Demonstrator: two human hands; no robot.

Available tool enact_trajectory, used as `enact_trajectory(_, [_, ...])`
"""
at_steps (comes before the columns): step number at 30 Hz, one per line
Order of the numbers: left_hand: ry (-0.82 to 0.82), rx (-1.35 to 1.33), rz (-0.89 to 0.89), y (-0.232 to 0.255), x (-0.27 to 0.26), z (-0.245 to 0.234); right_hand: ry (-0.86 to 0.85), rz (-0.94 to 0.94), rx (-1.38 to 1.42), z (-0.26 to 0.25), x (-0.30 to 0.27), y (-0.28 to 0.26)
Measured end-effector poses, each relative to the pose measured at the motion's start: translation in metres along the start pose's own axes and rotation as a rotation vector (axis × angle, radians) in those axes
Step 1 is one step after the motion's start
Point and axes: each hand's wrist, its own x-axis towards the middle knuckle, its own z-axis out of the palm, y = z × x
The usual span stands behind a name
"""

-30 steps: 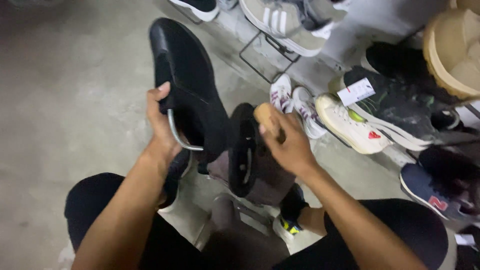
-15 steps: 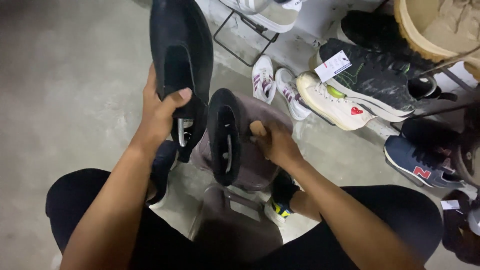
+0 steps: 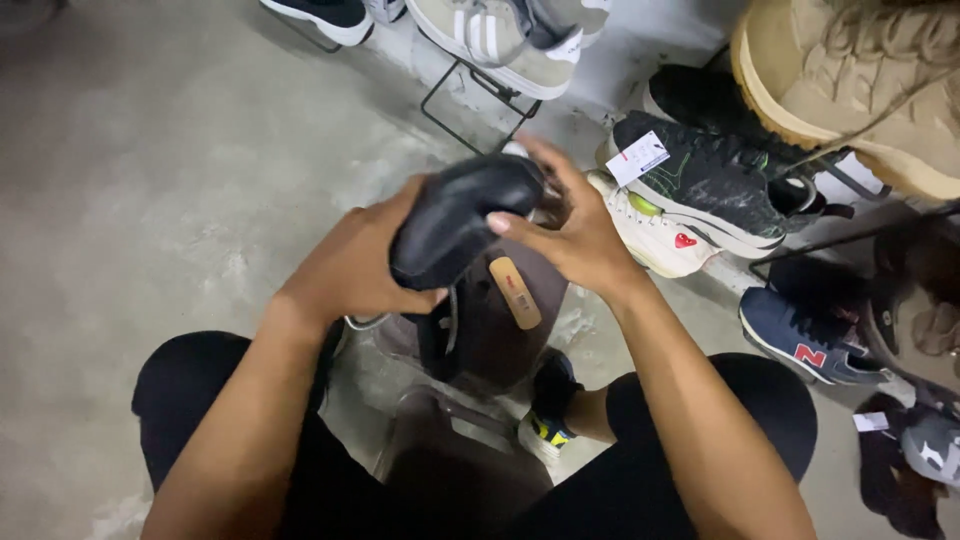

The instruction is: Brushing a black shoe with a small brush to clean it in a shoe storage or cleaning area.

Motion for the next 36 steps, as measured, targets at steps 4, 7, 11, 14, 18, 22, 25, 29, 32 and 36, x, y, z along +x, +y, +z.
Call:
enact_trajectory(4, [-0.066,0.107,-0.09,-0.025,0.002,0.008,0.055,0.005,-0.034,0.01,0.004,0.01])
enact_trajectory(7, [-0.038,0.141,0.035,-0.04,0.001,0.008,0.176,-0.012,-0.057,0.016,0.002,0.019])
enact_trajectory(11, [0.48,0.133,0.193,-0.061,0.0,0.023,0.482,0.046,-0.127,0.024,-0.003,0.003])
enact_trajectory(14, [0.854,-0.151,0.137,-0.057,0.0,0.045,0.652,0.07,-0.142,0.038,-0.014,0.005])
enact_trajectory(18, [0.601,-1.245,-0.431,-0.019,0.0,0.04,0.806,0.061,0.001,0.071,-0.025,0.026])
enact_trajectory(22, [0.463,-1.611,-0.328,0.006,-0.002,0.026,0.784,0.056,0.173,0.103,-0.034,0.029])
enact_trajectory(25, [0.584,-1.712,-0.302,-0.019,0.008,0.038,0.683,0.055,0.022,0.104,-0.034,0.052])
enact_trajectory(29, [0.663,-1.781,-0.2,-0.049,0.01,0.043,0.452,-0.154,-0.109,0.088,-0.028,0.052])
enact_trajectory(32, [0.641,-1.743,-0.232,-0.052,0.01,0.033,0.398,0.106,-0.261,0.061,-0.014,0.07])
enact_trajectory(36, [0.616,-1.631,-0.351,-0.024,0.007,0.017,0.247,0.278,-0.803,0.044,-0.028,0.117])
